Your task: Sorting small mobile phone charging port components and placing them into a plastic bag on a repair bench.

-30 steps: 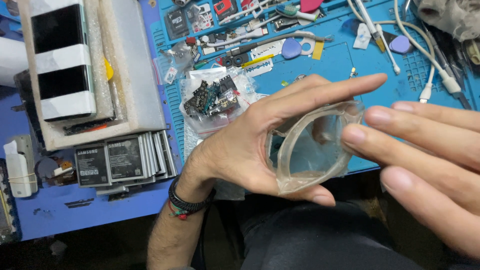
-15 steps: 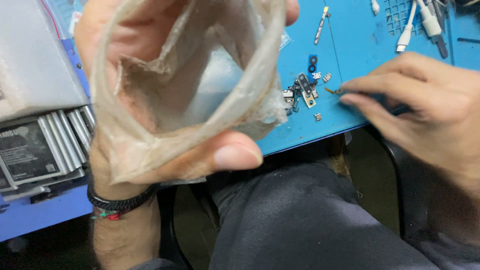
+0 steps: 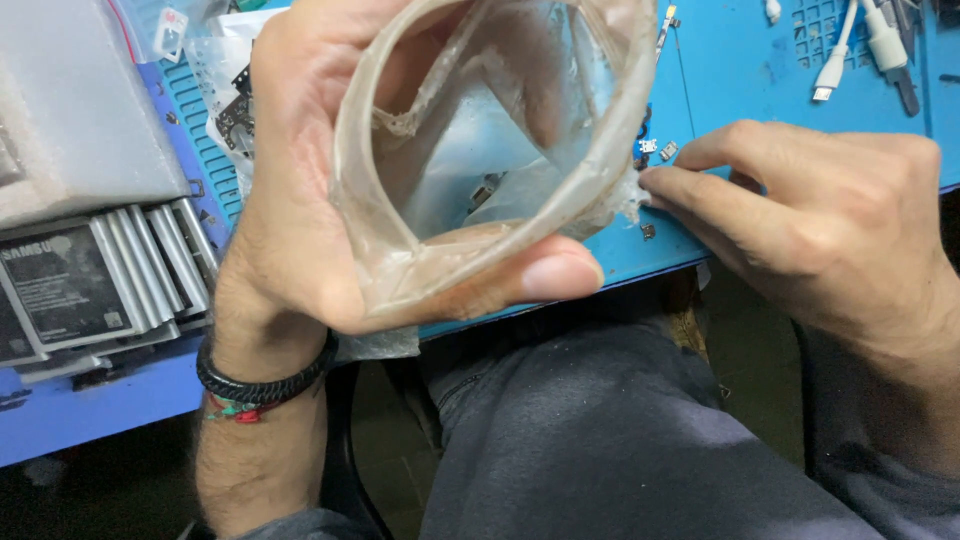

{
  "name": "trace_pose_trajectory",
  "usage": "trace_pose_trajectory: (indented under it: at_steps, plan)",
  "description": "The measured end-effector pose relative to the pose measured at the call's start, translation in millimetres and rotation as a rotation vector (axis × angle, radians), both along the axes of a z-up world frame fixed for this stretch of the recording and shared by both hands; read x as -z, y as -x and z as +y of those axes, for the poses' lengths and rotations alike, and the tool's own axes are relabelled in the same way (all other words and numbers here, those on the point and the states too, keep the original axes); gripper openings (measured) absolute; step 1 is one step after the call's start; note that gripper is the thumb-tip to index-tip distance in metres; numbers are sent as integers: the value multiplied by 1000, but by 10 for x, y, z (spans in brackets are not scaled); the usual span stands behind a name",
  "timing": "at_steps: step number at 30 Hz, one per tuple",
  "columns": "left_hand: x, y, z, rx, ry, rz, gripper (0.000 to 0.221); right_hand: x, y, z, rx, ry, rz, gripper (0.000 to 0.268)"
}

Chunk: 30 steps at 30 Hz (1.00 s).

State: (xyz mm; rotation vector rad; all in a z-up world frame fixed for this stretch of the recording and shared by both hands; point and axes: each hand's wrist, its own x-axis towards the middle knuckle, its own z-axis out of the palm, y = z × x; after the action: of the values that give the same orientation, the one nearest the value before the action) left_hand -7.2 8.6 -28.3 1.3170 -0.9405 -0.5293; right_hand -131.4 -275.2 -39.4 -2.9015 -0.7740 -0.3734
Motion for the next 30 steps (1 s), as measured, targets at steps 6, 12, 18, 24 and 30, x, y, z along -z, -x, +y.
trace_pose_trajectory:
  at_steps: [6, 12, 18, 24, 30]
  plan:
    - [-18, -22, -13, -41, 16, -15, 82, -23, -44, -37, 28, 129, 27, 7]
    - [-114, -25, -10, -101, 32, -58, 80, -183, -171, 72, 244, -597, 440, 5]
    - [-340, -48, -9, -52, -66, -85, 86, -185, -317, 234, 359, -1593, 674, 17]
    - [-387, -54, -46, -60, -105, -77, 88, -289, -458, 329, 374, -1717, 661, 19]
    - [-331, -45, -55, -67, -91, -87, 86, -304, -450, 332, 405, -1724, 712, 25]
